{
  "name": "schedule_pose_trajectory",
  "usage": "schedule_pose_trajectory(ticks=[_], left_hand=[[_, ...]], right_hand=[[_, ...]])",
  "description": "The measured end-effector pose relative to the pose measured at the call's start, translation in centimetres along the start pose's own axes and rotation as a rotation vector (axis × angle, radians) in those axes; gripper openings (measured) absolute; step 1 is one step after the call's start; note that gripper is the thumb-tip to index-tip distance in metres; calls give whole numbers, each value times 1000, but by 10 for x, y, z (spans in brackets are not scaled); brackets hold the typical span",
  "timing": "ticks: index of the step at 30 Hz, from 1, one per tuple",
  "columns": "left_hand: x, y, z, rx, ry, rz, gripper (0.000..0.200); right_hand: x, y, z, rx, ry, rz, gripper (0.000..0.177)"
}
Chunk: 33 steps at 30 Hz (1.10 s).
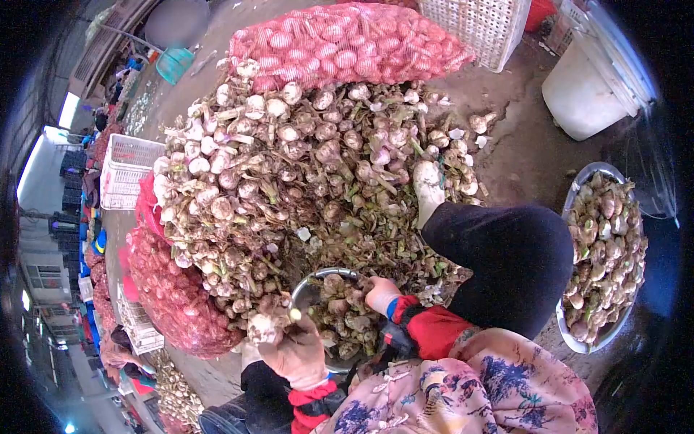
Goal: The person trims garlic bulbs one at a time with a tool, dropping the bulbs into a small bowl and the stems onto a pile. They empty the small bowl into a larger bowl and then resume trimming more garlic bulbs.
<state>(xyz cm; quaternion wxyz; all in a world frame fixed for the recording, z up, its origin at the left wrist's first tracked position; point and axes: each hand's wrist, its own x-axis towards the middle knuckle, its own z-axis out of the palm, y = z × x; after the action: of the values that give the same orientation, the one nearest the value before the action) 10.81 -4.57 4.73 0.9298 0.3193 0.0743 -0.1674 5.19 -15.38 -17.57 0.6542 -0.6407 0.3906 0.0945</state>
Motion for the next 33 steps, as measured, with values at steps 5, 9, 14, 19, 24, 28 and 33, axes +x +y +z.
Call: schedule_pose_trajectory(ticks=[5,9,14,19,24,28,33], left_hand=[[-2,23,-100,1281,-25,-107,49],[47,1,-101,1561,-72,-97,49],[164,-97,-61,1477,-209,-154,38],[288,-208,-117,1400,-9,-531,45],[280,-198,-127,1637,-287,-364,41],[216,-140,-70,597,-79,-477,31],[124,-39,-53,857,-145,-339,57]], right_hand=[[-7,-56,-32,217,-10,140,45],[3,-47,-28,297,183,122,66],[5,-63,-35,761,143,21,34],[7,-74,-45,803,253,91,29],[3,-93,-54,759,257,197,27],[10,-78,-46,823,237,57,25],[-14,-97,-45,442,-32,-96,26]])
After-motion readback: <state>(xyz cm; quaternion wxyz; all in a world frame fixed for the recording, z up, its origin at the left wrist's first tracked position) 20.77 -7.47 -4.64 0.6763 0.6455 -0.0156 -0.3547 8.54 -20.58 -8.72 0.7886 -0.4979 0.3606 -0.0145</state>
